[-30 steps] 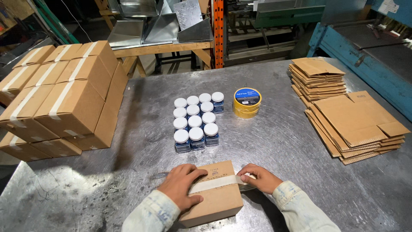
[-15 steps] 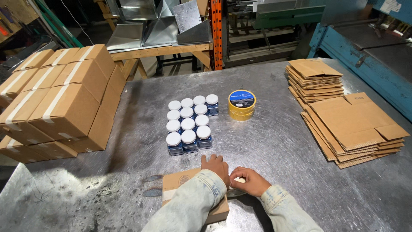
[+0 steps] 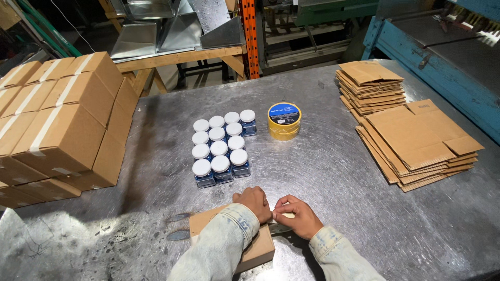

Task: The person assembles flat cardboard boxes on a metal table, places a roll of tape inside each, closes the flaps, and seals them with packing tape. The sealed boxes are then stacked on the table.

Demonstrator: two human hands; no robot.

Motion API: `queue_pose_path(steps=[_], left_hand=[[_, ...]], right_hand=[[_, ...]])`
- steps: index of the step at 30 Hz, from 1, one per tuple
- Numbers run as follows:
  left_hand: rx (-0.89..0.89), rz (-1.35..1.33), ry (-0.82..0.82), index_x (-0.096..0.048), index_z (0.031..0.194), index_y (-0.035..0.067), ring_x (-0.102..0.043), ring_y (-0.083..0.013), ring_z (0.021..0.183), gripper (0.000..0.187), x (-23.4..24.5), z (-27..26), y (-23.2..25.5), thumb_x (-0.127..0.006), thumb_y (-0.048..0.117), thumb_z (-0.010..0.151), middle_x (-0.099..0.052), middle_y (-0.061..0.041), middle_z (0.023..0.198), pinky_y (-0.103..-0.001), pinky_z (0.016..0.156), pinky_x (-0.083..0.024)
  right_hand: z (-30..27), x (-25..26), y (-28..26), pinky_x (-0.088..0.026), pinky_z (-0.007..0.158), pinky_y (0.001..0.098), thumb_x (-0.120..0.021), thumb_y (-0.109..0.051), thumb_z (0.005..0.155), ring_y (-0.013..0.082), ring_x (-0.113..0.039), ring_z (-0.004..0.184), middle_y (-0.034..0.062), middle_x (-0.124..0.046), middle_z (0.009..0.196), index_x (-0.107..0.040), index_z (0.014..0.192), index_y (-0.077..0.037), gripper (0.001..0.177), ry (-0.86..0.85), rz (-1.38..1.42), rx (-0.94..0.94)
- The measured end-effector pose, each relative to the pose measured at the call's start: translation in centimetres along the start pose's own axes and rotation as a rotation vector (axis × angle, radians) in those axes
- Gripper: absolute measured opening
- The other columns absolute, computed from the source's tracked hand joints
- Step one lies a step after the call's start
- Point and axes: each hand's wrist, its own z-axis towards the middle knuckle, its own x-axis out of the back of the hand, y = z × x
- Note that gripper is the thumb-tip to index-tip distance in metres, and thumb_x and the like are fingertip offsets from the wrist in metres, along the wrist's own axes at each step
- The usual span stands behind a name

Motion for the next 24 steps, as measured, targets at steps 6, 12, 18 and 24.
queue_pose_path(steps=[6,12,18,24], left_hand=[[0.072,-0.048,-0.013,-0.065,0.096,0.021,-0.055,-0.0231,0.119,0.026,0.4,-0.6,0.7,-0.07,0.027,0.071,-0.067,-0.005,0.109,-0.043,0.102,-0.028],[0.101,0.005,-0.012,-0.067,0.102,0.021,-0.055,-0.0239,0.12,0.03,0.4,-0.4,1.1,-0.074,0.03,0.074,-0.066,-0.008,0.115,-0.043,0.102,-0.029],[0.014,0.009,-0.016,-0.07,0.089,0.019,-0.058,-0.0244,0.114,0.02,0.7,-0.6,0.7,-0.07,0.026,0.07,-0.068,-0.001,0.109,-0.046,0.098,-0.035],[0.013,0.02,-0.03,-0.069,0.084,0.018,-0.06,-0.0268,0.107,0.023,0.3,0.0,0.6,-0.079,0.028,0.066,-0.069,-0.004,0.101,-0.044,0.1,-0.041]], right_hand=[[-1.8,-1.9,0.5,-0.046,0.079,0.0268,-0.08,-0.019,0.088,0.0088,-0.055,0.073,-0.0003,-0.063,0.107,-0.09,0.093,-0.016,0.012,0.202,0.04,0.1],[-2.7,-2.9,-0.5,-0.04,0.063,0.0248,-0.079,-0.015,0.086,0.0076,-0.039,0.056,0.0003,-0.062,0.107,-0.088,0.09,-0.013,0.01,0.343,-0.012,0.184],[-4.3,-2.3,-0.2,-0.053,0.073,0.0255,-0.083,-0.014,0.084,0.0086,-0.058,0.066,0.0017,-0.07,0.106,-0.089,0.09,-0.009,0.01,0.404,0.126,0.012],[-6.6,-0.7,3.5,-0.055,0.091,0.0309,-0.08,-0.015,0.087,0.0181,-0.073,0.093,0.0088,-0.082,0.095,-0.084,0.094,-0.001,0.017,0.464,0.381,-0.288]])
